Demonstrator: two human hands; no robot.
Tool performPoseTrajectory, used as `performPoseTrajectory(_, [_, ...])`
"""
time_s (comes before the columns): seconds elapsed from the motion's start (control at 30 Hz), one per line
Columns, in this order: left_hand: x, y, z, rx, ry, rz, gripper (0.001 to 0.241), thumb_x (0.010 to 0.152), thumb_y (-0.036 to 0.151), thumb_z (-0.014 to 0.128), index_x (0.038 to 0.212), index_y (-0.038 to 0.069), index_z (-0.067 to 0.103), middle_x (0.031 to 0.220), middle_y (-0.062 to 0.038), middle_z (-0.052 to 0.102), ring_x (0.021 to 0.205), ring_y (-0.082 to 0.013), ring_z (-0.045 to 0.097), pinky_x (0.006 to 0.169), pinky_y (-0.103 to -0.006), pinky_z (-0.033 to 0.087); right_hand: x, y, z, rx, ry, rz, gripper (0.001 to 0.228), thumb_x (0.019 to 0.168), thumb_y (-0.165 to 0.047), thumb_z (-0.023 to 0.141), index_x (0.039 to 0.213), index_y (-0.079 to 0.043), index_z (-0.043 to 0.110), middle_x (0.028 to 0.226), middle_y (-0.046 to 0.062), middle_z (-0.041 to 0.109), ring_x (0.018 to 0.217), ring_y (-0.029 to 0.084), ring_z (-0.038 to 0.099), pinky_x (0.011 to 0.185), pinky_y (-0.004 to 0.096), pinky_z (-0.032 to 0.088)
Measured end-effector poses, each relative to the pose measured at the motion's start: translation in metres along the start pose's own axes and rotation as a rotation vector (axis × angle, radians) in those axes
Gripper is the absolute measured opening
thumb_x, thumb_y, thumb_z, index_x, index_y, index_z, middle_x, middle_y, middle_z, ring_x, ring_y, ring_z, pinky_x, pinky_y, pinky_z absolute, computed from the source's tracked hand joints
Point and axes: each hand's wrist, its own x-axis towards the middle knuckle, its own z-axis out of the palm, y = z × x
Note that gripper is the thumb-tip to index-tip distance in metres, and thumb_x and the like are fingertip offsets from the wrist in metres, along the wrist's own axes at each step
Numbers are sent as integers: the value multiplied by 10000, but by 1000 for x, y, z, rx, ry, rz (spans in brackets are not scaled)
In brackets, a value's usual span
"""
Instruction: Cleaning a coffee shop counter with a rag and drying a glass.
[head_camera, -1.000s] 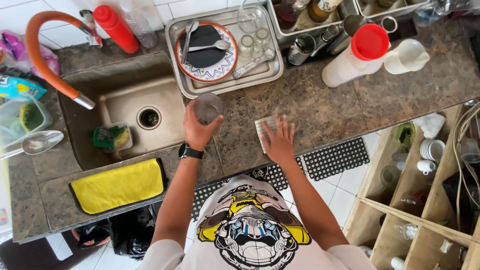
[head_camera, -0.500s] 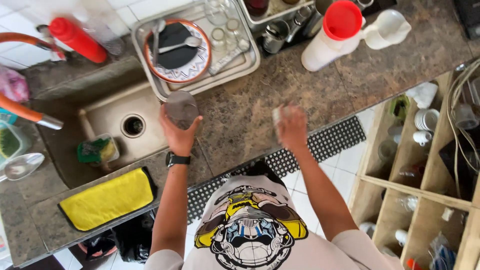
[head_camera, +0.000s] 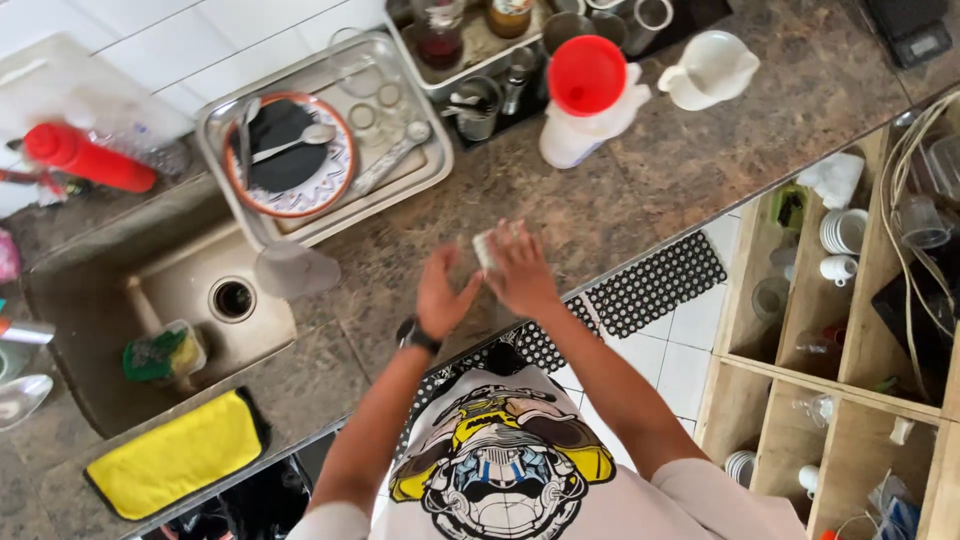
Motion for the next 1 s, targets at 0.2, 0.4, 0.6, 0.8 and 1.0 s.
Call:
performPoseTrajectory(0.2, [117, 36, 93, 23, -96, 233, 932, 796, 330, 864, 1530, -36, 423, 1441, -325, 535, 1358, -517, 496, 1129, -600, 423, -35, 71, 13, -63, 318, -20, 598, 958, -562, 613, 1413, -175, 646, 1514, 138, 554, 1449, 457, 425, 1184, 627, 284])
performPoseTrajectory(0.4, [196, 48, 171, -240, -185, 47, 1261, 688, 525, 1001, 1637, 107, 285, 1606, -226, 394, 1500, -446, 364, 1220, -615, 300, -41, 182, -22, -139, 159, 330, 690, 1041, -526, 469, 1635, -186, 380, 1703, 171, 266, 1521, 492, 263, 1198, 644, 239])
performPoseTrajectory(0.6, [213, 17, 209, -423, -129, 87, 1146, 727, 325, 1062, 1601, 119, 348, 1589, -127, 432, 1480, -371, 403, 1211, -600, 309, -27, 200, -47, -26, -110, 517, 752, 1047, -629, 315, 1684, -261, 159, 1750, 102, 21, 1592, 413, 2, 1273, 595, 75])
performPoseTrajectory(0.8, [175, 18, 167, -188, -34, 156, 985, 565, 417, 1083, 1370, 112, 605, 1321, -114, 670, 1269, -321, 618, 1122, -518, 448, -18, 201, -49, 36, -165, 535, 725, 1096, -591, 245, 1698, -222, 80, 1748, 109, -57, 1591, 388, -80, 1264, 588, -12])
performPoseTrajectory(1.0, [98, 20, 83, -13, 48, 184, 952, 481, 317, 1102, 1247, -18, 648, 1230, -252, 693, 1190, -374, 655, 1065, -466, 475, 28, 215, -43, 36, -182, 540, 733, 1097, -599, 207, 1703, -204, 88, 1750, 106, -68, 1590, 375, -108, 1268, 597, -35])
